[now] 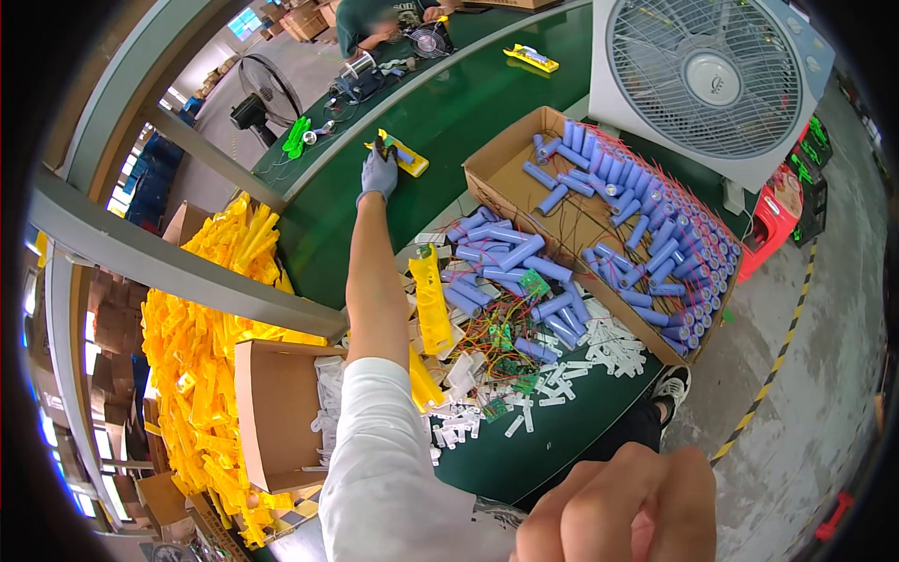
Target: Manually assembling components into yellow plastic flashlight housings, including the circuit board, battery, and wiring.
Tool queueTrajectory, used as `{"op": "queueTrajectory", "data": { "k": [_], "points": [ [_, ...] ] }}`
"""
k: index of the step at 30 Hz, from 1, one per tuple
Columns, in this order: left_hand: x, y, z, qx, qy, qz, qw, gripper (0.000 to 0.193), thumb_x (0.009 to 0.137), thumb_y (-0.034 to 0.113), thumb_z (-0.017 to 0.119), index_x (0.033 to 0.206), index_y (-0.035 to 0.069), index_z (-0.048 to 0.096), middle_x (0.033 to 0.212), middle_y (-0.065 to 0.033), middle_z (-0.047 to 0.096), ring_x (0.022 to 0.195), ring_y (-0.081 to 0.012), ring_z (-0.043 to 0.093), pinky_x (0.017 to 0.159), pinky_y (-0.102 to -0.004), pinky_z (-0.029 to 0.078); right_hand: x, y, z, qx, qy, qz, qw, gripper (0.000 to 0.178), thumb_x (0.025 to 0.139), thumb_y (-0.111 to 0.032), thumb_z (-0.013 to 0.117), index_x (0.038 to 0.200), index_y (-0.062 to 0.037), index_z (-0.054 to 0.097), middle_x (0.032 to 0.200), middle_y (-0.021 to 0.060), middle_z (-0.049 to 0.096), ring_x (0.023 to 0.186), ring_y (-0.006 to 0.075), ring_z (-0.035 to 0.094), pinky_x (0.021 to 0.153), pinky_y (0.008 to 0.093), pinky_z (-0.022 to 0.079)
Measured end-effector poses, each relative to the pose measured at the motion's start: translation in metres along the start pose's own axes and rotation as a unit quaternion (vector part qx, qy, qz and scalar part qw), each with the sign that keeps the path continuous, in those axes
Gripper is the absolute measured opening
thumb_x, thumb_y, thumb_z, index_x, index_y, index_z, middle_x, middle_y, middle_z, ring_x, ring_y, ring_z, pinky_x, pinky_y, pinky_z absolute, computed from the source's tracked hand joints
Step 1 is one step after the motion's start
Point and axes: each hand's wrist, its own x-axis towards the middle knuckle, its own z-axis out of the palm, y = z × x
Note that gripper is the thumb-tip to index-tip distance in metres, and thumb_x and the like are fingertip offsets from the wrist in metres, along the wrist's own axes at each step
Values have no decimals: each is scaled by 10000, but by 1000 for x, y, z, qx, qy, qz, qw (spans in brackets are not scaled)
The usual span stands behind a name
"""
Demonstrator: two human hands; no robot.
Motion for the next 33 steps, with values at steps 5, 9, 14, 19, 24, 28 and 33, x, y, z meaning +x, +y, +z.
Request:
{"op": "queueTrajectory", "data": {
  "k": [5,9,14,19,24,28,33],
  "points": [
    [-2,4,8,7,8,-26,1000,541,946,364,442,1424,146,313,1289,-162,529,1188,-378,479,1009,-423,369,14,55,-18,110,-86,-211,967,121,770,-83,750,735,25,710,656,128,580,566,182,603,529,189,534],
    [5,2,10,-25,26,-79,996,668,908,414,503,1442,104,247,1282,-236,517,1194,-388,483,993,-415,391,7,60,-34,155,-169,-253,940,119,793,-78,729,812,38,712,889,212,613,746,251,645,616,179,548],
    [14,18,6,-27,21,-65,997,774,831,510,587,1401,58,322,1178,-274,574,1116,-417,544,946,-436,437,5,10,-51,-11,-48,-67,996,235,946,-173,461,936,-1,620,949,132,564,792,199,559,655,235,493],
    [18,15,-11,103,-3,-89,991,771,768,552,638,1311,33,463,1186,-198,600,1125,-318,567,942,-389,454,3,-6,-76,-32,-70,-173,982,216,988,-114,426,1145,-20,540,937,69,537,753,129,457,641,245,436],
    [-11,56,-48,77,47,-172,981,656,799,483,628,1237,12,501,1108,-180,642,1015,-323,626,859,-407,497,1,-17,-78,-126,-1,-286,950,275,971,-92,467,1221,16,503,933,71,577,719,109,457,587,224,411],
    [-33,94,-72,119,63,-9,991,511,812,454,588,1100,32,582,1023,-199,655,965,-328,635,826,-424,504,0,-27,-77,-66,-47,-277,957,264,970,-102,445,1188,33,507,936,74,593,719,108,444,615,231,397],
    [-92,159,-105,120,-28,97,988,498,845,465,512,1103,49,600,1111,-200,629,1041,-339,605,882,-415,484,-17,-28,-72,-76,-16,-260,963,262,954,-100,453,1175,30,509,895,58,597,693,106,430,599,237,377]
  ]
}}
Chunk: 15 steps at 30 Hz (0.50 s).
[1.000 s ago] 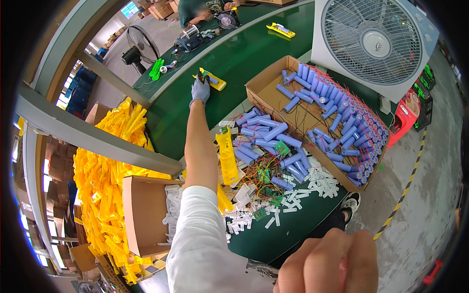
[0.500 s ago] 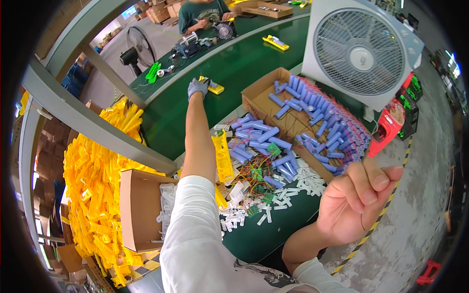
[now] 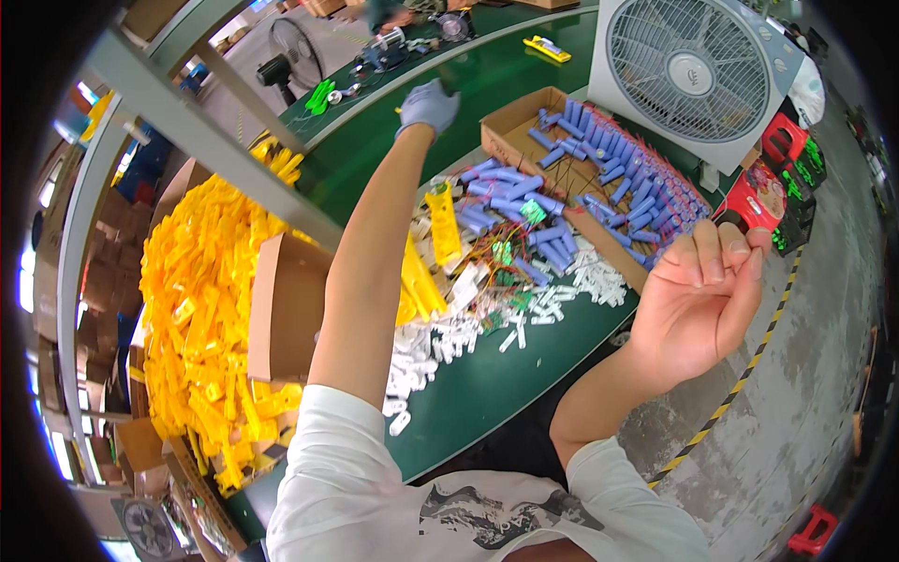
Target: Manually assembling components into yellow plastic flashlight housings, including the circuit board, battery, and wiring.
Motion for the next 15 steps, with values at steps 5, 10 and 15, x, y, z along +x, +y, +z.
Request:
{"op": "queueTrajectory", "data": {
  "k": [5,10,15],
  "points": [
    [-92,42,2,-103,-146,85,980,605,818,525,545,1200,56,559,1138,-216,611,1082,-365,578,924,-416,458,-12,-13,4,1,-50,-16,999,288,936,-82,458,1177,68,507,859,65,576,663,110,420,581,252,363],
    [-156,28,9,-60,-107,84,989,734,801,569,550,1327,67,445,1252,-235,520,1180,-348,505,1005,-409,390,-12,-14,15,-95,38,-13,995,214,875,-39,560,1057,64,607,739,72,605,583,107,502,540,242,401],
    [-198,37,-20,70,-61,-52,994,800,807,578,556,1371,37,386,1318,-237,475,1212,-357,479,1012,-401,383,-1,-30,-27,-125,23,-65,990,179,868,-30,580,1024,41,630,784,80,646,605,93,540,545,232,432]
  ]
}}
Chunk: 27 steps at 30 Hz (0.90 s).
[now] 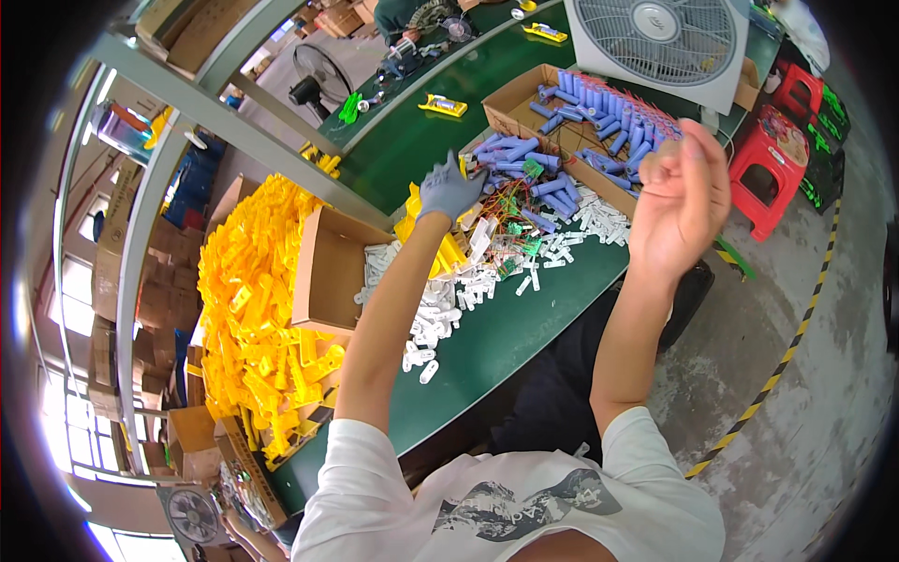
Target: Manually assembling components into yellow plastic flashlight housings, including the circuit board, battery, and wiring.
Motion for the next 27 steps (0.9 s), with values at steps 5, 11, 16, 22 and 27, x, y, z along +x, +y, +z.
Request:
{"op": "queueTrajectory", "data": {
  "k": [5,11,16,22,27],
  "points": [
    [-14,-23,9,-90,-38,37,995,830,765,572,609,1358,31,399,1283,-226,528,1169,-346,525,989,-385,403,-21,74,-61,-417,-45,-254,872,108,831,9,634,933,15,670,755,75,667,598,86,577,553,219,457],
    [-48,-35,16,-247,57,-50,966,695,705,210,776,1299,45,454,1051,-153,629,943,-256,629,810,-333,495,-57,89,-57,-398,-130,-99,903,103,806,-12,669,906,-29,684,634,50,638,496,78,539,465,234,414],
    [-74,-58,25,-593,139,-94,788,559,755,-8,702,1264,25,474,1016,-114,582,891,-175,604,747,-256,516,-75,119,-55,-491,-321,67,807,101,799,-131,667,893,-102,693,718,60,647,646,199,625,577,315,485],
    [-124,-61,25,-349,102,-51,930,643,696,140,773,1258,16,484,1116,-160,580,981,-263,600,837,-349,492,-90,137,-26,-579,-534,-71,612,101,709,-120,657,789,-73,697,923,47,624,962,231,509,856,348,395],
    [-134,-44,2,-143,46,-45,988,769,688,308,762,1327,47,425,1175,-220,550,1057,-362,565,878,-416,470,-103,162,-24,-651,-570,-60,498,155,661,-54,644,810,-45,686,963,58,585,996,255,495,865,354,381]
  ]
}}
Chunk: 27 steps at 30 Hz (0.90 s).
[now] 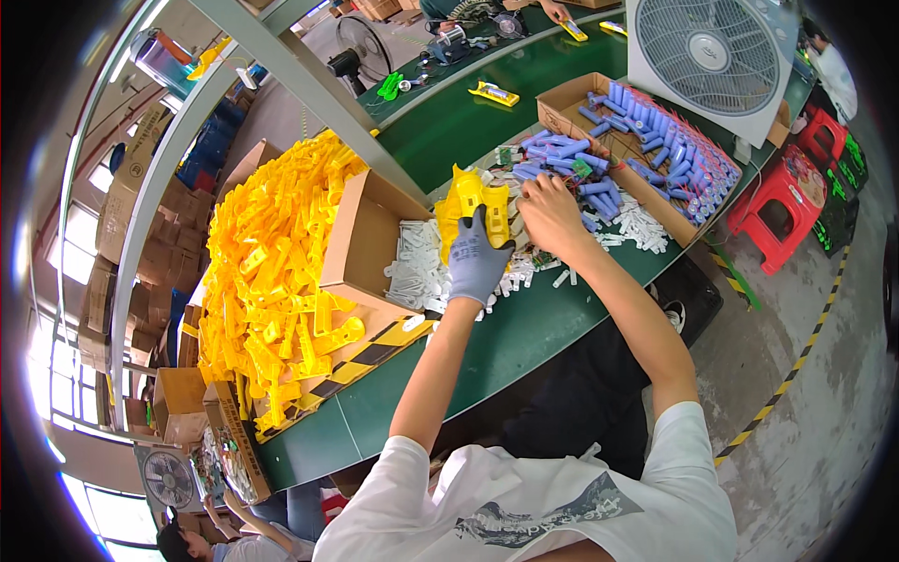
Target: Manually assembling components into yellow plastic flashlight housings, including the circuit board, battery, and wiring.
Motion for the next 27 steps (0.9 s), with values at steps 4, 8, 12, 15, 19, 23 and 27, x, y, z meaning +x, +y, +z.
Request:
{"op": "queueTrajectory", "data": {
  "k": [4,8,12,15,19,23,27],
  "points": [
    [0,9,2,61,-67,-36,995,870,696,354,747,1400,71,321,1176,-227,546,993,-373,595,834,-427,483,-2,13,5,-63,0,3,998,96,716,-96,638,791,-78,694,950,81,608,1000,247,508,858,362,378],
    [-2,-16,13,-57,42,22,997,911,684,302,774,1416,55,290,1004,-194,630,902,-345,635,789,-401,497,-5,26,-10,86,70,-59,992,81,746,-130,664,807,-81,687,851,19,628,899,203,571,792,349,441],
    [-8,-19,18,-490,37,-40,870,752,756,39,727,1386,24,317,1056,-115,598,935,-188,609,818,-309,496,-14,48,-23,423,264,110,860,109,811,-107,706,889,-32,701,859,46,685,723,132,632,625,253,487],
    [-3,-25,18,-670,26,-94,736,580,793,-11,649,1322,10,413,1119,-98,585,1008,-175,576,886,-294,464,-7,68,-28,566,357,275,690,162,840,-101,693,933,31,694,788,4,661,703,33,563,591,175,437],
    [8,-21,5,-753,-42,-127,645,422,826,79,624,1230,25,517,1074,-60,596,974,-183,585,868,-293,461,6,92,-16,526,231,267,774,246,835,-193,708,956,20,694,737,21,665,649,42,573,552,192,437],
    [29,-9,-2,-801,-21,-112,588,358,848,119,603,1183,33,513,1049,-70,601,951,-207,599,856,-337,477,44,77,-42,511,189,222,809,270,832,-224,706,951,17,686,690,38,662,608,70,599,562,211,464],
    [46,1,-20,-834,11,-79,545,292,880,133,585,1148,34,523,1055,-88,620,961,-237,613,876,-377,478,74,61,-75,482,136,162,850,216,844,-183,698,922,18,677,754,30,666,616,53,577,556,205,459]
  ]
}}
